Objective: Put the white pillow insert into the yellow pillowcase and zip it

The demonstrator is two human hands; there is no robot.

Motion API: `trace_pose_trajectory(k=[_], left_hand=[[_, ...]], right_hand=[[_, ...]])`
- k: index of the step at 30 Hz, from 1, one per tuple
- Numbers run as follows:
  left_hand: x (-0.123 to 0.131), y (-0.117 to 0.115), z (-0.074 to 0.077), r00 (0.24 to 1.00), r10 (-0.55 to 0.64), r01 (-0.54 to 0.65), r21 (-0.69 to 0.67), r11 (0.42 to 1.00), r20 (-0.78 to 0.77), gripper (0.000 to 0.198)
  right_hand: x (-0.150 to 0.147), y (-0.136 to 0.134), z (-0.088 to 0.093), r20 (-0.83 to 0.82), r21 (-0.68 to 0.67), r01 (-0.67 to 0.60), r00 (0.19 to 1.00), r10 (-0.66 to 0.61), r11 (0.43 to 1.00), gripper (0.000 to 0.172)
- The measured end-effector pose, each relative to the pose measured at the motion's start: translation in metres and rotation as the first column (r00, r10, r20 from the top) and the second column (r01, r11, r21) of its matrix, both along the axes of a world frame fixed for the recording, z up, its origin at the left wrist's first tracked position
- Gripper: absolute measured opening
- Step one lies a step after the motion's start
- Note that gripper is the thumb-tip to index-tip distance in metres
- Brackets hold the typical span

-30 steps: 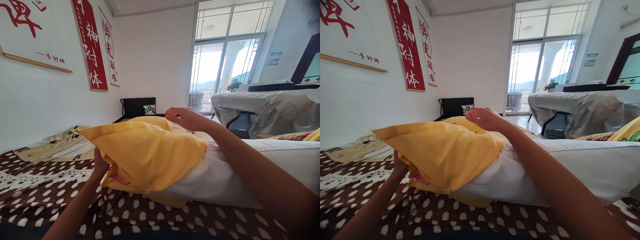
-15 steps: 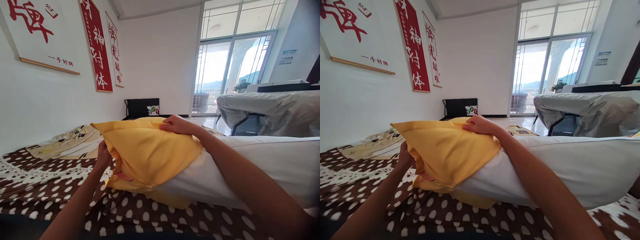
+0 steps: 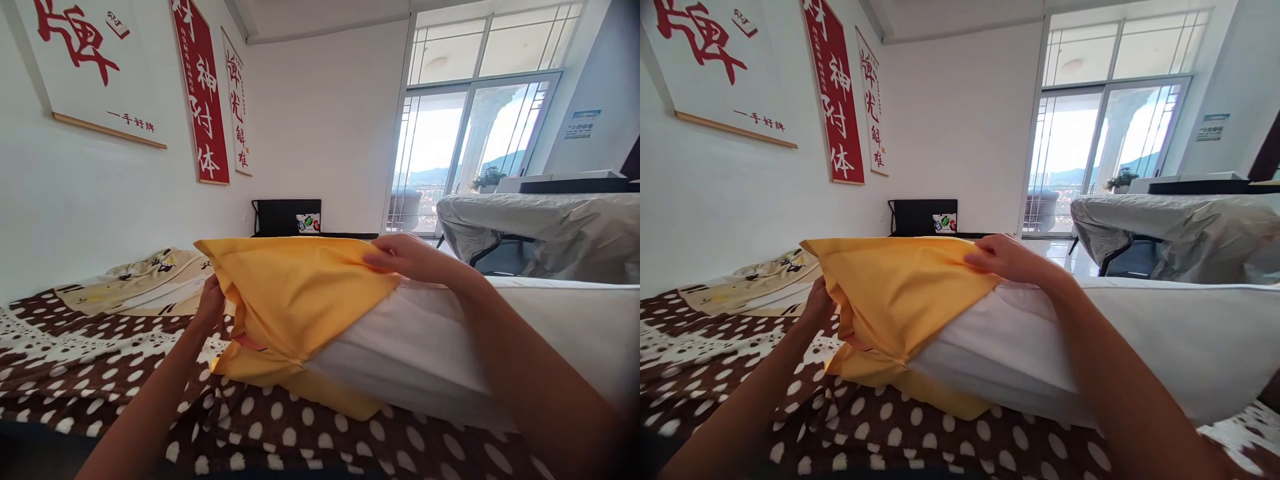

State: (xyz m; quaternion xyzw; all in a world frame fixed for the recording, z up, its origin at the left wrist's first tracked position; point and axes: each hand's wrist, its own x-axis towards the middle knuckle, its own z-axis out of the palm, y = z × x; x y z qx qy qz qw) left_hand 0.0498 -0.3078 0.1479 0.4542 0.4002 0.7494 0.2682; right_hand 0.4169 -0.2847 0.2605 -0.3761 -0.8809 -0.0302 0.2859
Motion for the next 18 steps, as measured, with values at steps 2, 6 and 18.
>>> trace_pose_trajectory(k=[2,6,18], left_hand=[[0.002,-0.002,0.0,1.0,-0.001,0.002,-0.013,1.0,0.018,0.023],[0.006,-0.004,-0.002,1.0,0.002,-0.001,-0.035,0.999,0.022,0.024],[0.031,-0.021,0.009,0.748,0.661,-0.613,0.32,0.722,-0.056,0.018]], right_hand=[[0.015,0.009,-0.003,0.056,-0.103,-0.048,0.997,0.054,0.994,0.052],[0.028,0.026,-0.01,0.0,-0.254,-0.14,0.99,0.144,0.957,0.053],[0.009,0.068,-0.036,-0.556,0.232,0.396,0.803,-0.212,0.889,0.049]])
